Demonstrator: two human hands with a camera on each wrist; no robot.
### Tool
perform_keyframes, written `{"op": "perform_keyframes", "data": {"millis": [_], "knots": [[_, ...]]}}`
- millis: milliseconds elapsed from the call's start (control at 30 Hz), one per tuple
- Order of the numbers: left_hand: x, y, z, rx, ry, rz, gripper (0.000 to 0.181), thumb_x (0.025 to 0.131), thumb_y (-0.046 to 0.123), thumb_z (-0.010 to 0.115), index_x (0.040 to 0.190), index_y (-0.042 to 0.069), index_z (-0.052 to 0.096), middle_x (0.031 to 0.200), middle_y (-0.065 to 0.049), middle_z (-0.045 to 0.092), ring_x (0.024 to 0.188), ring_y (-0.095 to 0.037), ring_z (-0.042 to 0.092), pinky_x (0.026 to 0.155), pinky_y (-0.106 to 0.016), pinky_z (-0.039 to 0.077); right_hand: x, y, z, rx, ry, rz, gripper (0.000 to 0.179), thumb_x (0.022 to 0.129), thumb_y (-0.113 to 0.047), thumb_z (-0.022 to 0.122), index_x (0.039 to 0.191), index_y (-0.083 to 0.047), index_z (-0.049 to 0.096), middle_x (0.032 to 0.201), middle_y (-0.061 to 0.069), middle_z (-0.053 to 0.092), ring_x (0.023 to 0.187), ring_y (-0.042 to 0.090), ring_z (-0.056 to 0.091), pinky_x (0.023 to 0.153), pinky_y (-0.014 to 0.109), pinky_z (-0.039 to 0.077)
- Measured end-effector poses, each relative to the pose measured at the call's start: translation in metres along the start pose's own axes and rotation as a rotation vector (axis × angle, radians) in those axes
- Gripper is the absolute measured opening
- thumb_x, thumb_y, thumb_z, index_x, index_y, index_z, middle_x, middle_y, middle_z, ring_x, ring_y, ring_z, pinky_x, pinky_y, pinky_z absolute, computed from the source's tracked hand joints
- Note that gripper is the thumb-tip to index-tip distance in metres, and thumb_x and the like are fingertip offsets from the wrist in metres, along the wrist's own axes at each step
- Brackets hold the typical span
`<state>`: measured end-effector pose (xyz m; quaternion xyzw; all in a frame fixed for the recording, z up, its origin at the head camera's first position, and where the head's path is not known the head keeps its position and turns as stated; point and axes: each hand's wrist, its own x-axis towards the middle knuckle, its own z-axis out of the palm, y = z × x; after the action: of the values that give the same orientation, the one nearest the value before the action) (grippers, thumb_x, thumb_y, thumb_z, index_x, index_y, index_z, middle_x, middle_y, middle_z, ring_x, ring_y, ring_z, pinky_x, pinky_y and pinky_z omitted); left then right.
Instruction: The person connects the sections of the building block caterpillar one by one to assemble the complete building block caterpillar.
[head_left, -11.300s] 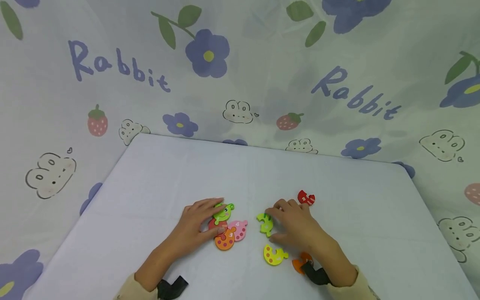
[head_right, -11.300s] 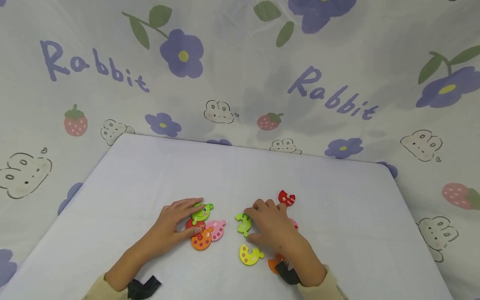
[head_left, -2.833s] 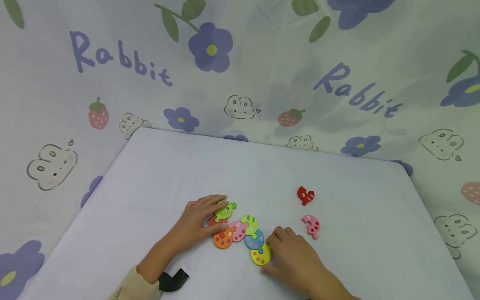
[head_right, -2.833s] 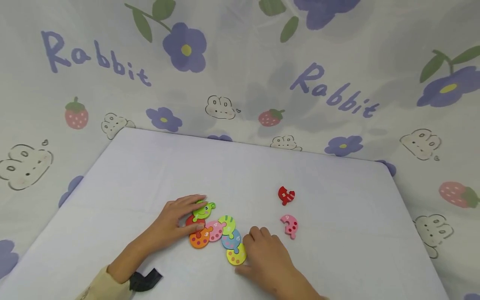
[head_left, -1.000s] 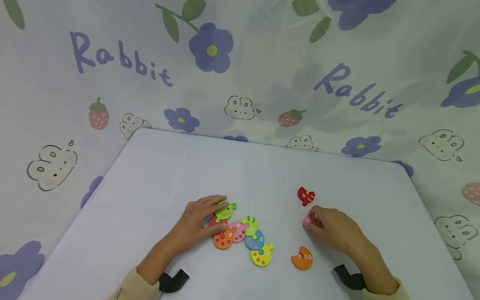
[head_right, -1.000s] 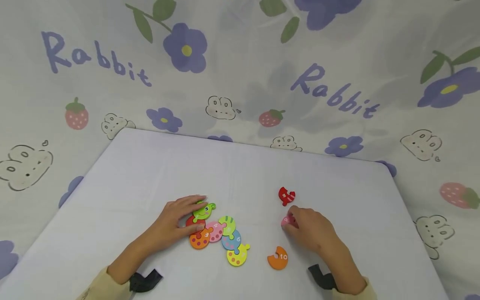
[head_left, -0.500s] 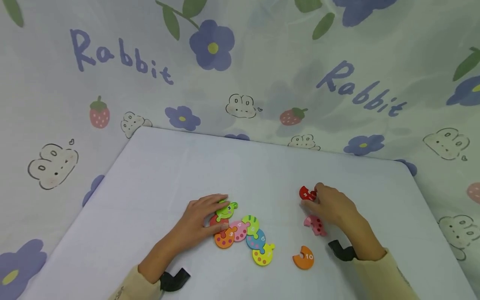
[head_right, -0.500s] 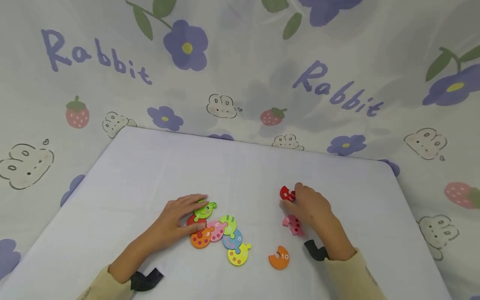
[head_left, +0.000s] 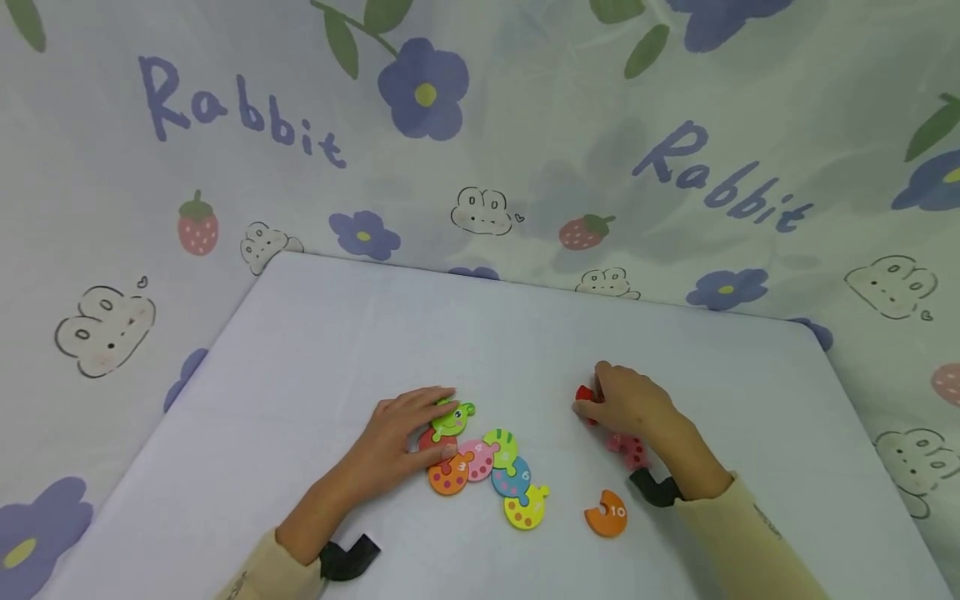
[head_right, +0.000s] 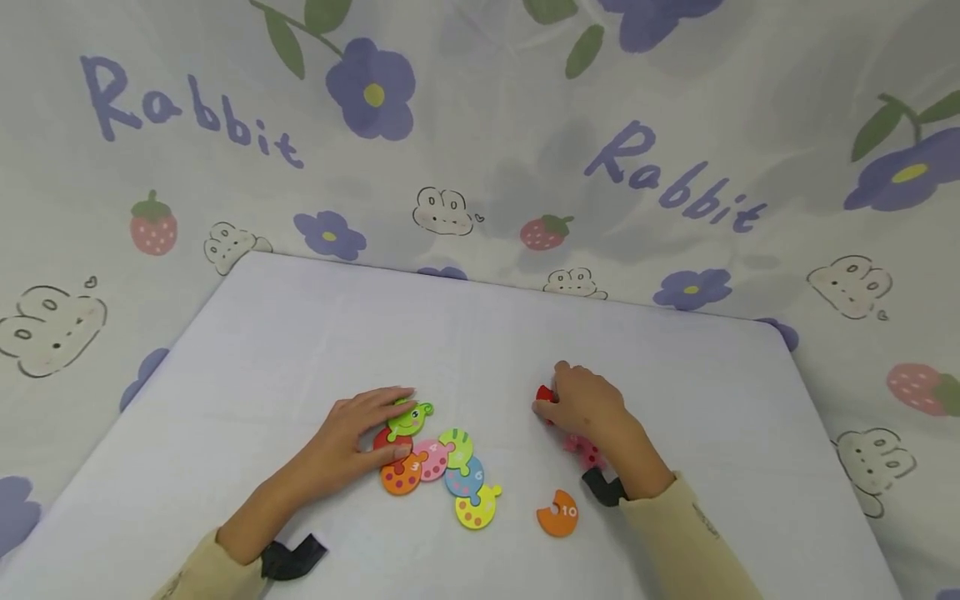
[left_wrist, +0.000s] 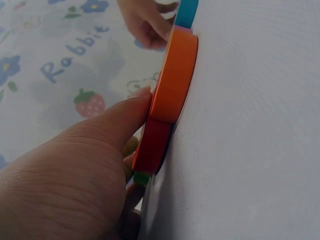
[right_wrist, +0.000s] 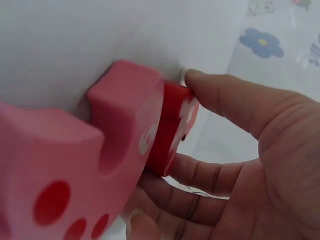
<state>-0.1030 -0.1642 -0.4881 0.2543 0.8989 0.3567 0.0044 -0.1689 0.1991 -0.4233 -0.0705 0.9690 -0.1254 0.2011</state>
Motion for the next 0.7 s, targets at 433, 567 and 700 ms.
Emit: {"op": "perform_keyframes", "data": {"millis": [433, 567, 700], "knots": [[0.000, 0.000, 0.000, -0.001, -0.003, -0.001, 0.066, 0.092, 0.047, 0.080, 0.149, 0.022, 0.061, 0.159, 0.005, 0.049, 0.149, -0.021, 0.039, 0.103, -0.054, 0.034, -0.020, 0.002, 0.011, -0.128, 0.055, -0.141, 0.056, 0.084, -0.024, 0.088, 0.130, -0.005, 0.062, 0.111, 0.011, 0.062, 0.098, 0.027, 0.059, 0.081, 0.047, 0.060], [0.000, -0.001, 0.000, -0.002, -0.004, 0.000, 0.066, 0.092, 0.048, 0.079, 0.149, 0.022, 0.061, 0.159, 0.005, 0.049, 0.149, -0.020, 0.038, 0.103, -0.054, 0.033, -0.026, -0.001, 0.015, -0.150, 0.070, -0.156, 0.058, 0.082, -0.026, 0.091, 0.130, -0.008, 0.064, 0.111, 0.010, 0.061, 0.099, 0.026, 0.058, 0.079, 0.045, 0.060], [0.001, 0.000, 0.000, -0.018, -0.011, -0.003, 0.066, 0.092, 0.048, 0.079, 0.150, 0.022, 0.060, 0.159, 0.007, 0.048, 0.150, -0.019, 0.037, 0.104, -0.052, 0.032, -0.033, -0.002, 0.016, -0.150, 0.097, -0.182, 0.055, 0.080, -0.024, 0.092, 0.127, -0.009, 0.066, 0.109, 0.008, 0.062, 0.097, 0.025, 0.059, 0.078, 0.042, 0.060]]}}
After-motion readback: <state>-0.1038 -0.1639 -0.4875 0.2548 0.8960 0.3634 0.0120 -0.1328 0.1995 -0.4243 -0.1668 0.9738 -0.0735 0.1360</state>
